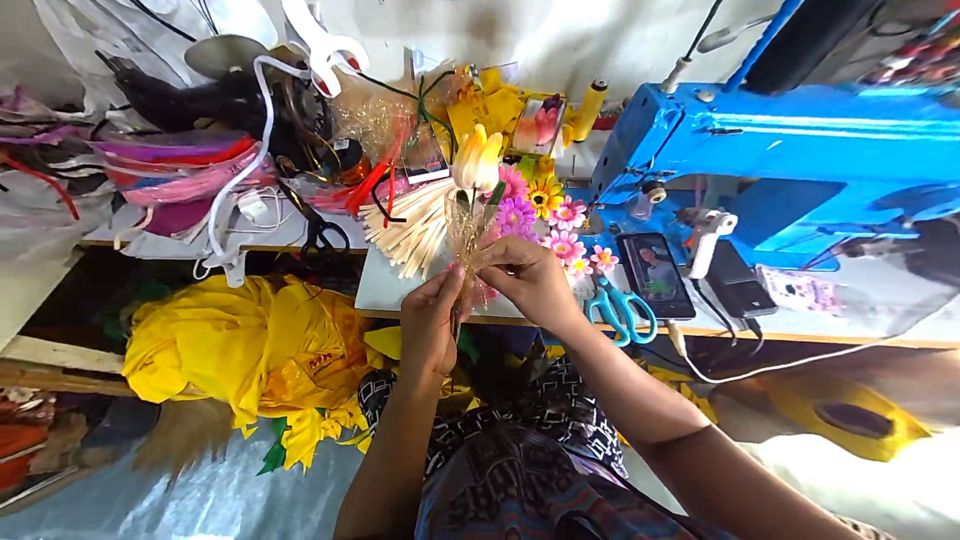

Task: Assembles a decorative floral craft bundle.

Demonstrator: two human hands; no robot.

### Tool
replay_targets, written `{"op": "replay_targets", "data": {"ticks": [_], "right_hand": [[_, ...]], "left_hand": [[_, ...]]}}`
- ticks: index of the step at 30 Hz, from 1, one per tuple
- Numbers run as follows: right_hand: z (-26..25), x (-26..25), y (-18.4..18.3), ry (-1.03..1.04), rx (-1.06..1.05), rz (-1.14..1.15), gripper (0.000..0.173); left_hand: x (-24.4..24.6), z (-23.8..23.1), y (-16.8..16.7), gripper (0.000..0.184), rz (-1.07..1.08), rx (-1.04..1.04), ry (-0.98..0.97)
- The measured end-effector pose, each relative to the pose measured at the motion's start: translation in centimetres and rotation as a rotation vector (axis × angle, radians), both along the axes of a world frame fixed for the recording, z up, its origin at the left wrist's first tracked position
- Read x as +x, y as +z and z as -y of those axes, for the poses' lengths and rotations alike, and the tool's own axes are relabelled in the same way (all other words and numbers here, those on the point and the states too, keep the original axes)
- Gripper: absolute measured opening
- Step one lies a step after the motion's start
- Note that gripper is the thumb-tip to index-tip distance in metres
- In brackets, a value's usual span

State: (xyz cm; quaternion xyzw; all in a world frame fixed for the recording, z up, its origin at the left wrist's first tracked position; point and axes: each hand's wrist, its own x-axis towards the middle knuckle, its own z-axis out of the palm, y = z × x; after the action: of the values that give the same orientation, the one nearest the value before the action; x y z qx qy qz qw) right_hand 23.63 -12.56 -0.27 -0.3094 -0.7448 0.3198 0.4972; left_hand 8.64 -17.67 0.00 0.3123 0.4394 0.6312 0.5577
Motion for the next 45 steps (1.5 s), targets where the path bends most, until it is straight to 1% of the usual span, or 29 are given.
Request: {"op": "replay_targets", "data": {"ticks": [2, 3, 7, 9, 11, 13, 15, 17, 18, 19, 20, 21, 22, 23, 24, 25, 26, 27, 28, 29, 30, 31, 32, 34, 37, 39, 43, 45], "right_hand": [[-0.1, -0.1, 0.2, -0.007, 0.058, 0.022, 0.01], [-0.2, 0.0, 0.2, 0.005, 0.126, 0.04, 0.009], [-1.5, 1.0, -0.1, 0.089, 0.536, 0.179, 0.02], [-2.0, 1.5, 0.0, 0.068, 0.726, 0.294, 0.021], [-2.2, 1.6, 0.2, 0.002, 0.864, 0.39, 0.018], [-2.4, 1.6, 0.4, -0.039, 0.954, 0.431, 0.014], [-2.6, 1.6, 0.5, -0.071, 1.002, 0.422, 0.013], [-2.4, 1.3, 0.3, -0.104, 0.961, 0.36, 0.013], [-1.9, 0.9, 0.1, -0.105, 0.864, 0.289, 0.014], [-1.3, 0.4, 0.0, -0.079, 0.679, 0.178, 0.014], [-0.4, -0.1, 0.2, -0.018, 0.378, 0.039, 0.014], [0.4, -0.4, 0.8, 0.09, -0.025, -0.144, 0.013], [0.8, -0.7, 1.7, 0.211, -0.464, -0.344, 0.017], [0.7, -0.6, 2.5, 0.32, -0.822, -0.461, 0.021], [0.4, -0.5, 2.9, 0.401, -1.013, -0.5, 0.025], [0.2, -0.4, 3.0, 0.433, -1.034, -0.47, 0.027], [0.3, -0.3, 3.1, 0.395, -0.897, -0.382, 0.024], [0.4, 0.0, 2.9, 0.318, -0.637, -0.247, 0.018], [0.4, 0.3, 2.3, 0.204, -0.3, -0.096, 0.011], [0.0, 0.5, 1.6, 0.093, 0.046, 0.036, 0.012], [-0.5, 0.8, 0.9, 0.016, 0.342, 0.131, 0.019], [-1.1, 1.0, 0.5, -0.034, 0.565, 0.213, 0.024], [-1.4, 1.1, 0.4, -0.066, 0.715, 0.283, 0.026], [-1.4, 1.0, 0.2, -0.133, 0.889, 0.389, 0.024], [-1.5, 1.0, 0.3, -0.192, 1.005, 0.44, 0.021], [-1.7, 1.1, 0.3, -0.191, 1.046, 0.443, 0.016], [-2.0, 1.7, 1.0, -0.154, 1.115, 0.447, 0.013], [-2.1, 1.4, 1.2, -0.146, 1.081, 0.427, 0.012]], "left_hand": [[-0.2, 0.0, 0.2, 0.025, 0.038, -0.012, -0.001], [-0.3, -0.1, 0.4, 0.025, 0.067, -0.028, -0.006], [-1.0, -0.4, 1.2, 0.02, 0.221, -0.128, -0.028], [-1.2, -0.5, 1.2, 0.018, 0.265, -0.14, -0.049], [-0.9, -0.5, 1.3, 0.019, 0.264, -0.142, -0.043], [-0.6, -0.5, 1.3, 0.019, 0.241, -0.144, -0.041], [-0.4, -0.5, 1.2, 0.02, 0.224, -0.133, -0.047], [-0.1, -0.4, 0.9, 0.023, 0.174, -0.048, -0.026], [0.2, -0.4, 0.5, 0.024, 0.129, 0.032, 0.0], [0.5, -0.4, 0.0, 0.024, 0.083, 0.136, 0.031], [0.6, -0.6, -0.6, 0.022, 0.04, 0.252, 0.049], [0.6, -0.8, -1.1, 0.02, 0.004, 0.352, 0.048], [0.5, -1.0, -1.5, 0.018, -0.033, 0.42, 0.041], [0.3, -1.2, -1.7, 0.018, -0.055, 0.452, 0.033], [0.2, -1.1, -1.7, 0.02, -0.05, 0.443, 0.024], [0.2, -1.0, -1.5, 0.022, -0.017, 0.399, 0.019], [0.2, -0.8, -1.1, 0.026, 0.038, 0.325, 0.017], [0.2, -0.6, -0.6, 0.028, 0.108, 0.238, 0.012], [0.1, -0.5, -0.2, 0.03, 0.176, 0.151, 0.001], [0.0, -0.5, 0.0, 0.031, 0.239, 0.085, -0.012], [-0.3, -0.5, 0.2, 0.029, 0.288, 0.044, -0.029], [-0.5, -0.6, 0.2, 0.028, 0.321, 0.025, -0.047], [-0.5, -0.7, 0.2, 0.028, 0.346, 0.009, -0.059], [-0.4, -0.7, 0.1, 0.027, 0.376, -0.019, -0.085], [-0.3, -0.8, 0.2, 0.024, 0.43, -0.056, -0.123], [-0.5, -0.9, 0.6, 0.024, 0.465, -0.08, -0.152], [-0.5, -0.7, 0.9, 0.023, 0.516, -0.138, -0.191], [-0.1, -0.7, 0.6, 0.023, 0.479, -0.124, -0.187]]}}
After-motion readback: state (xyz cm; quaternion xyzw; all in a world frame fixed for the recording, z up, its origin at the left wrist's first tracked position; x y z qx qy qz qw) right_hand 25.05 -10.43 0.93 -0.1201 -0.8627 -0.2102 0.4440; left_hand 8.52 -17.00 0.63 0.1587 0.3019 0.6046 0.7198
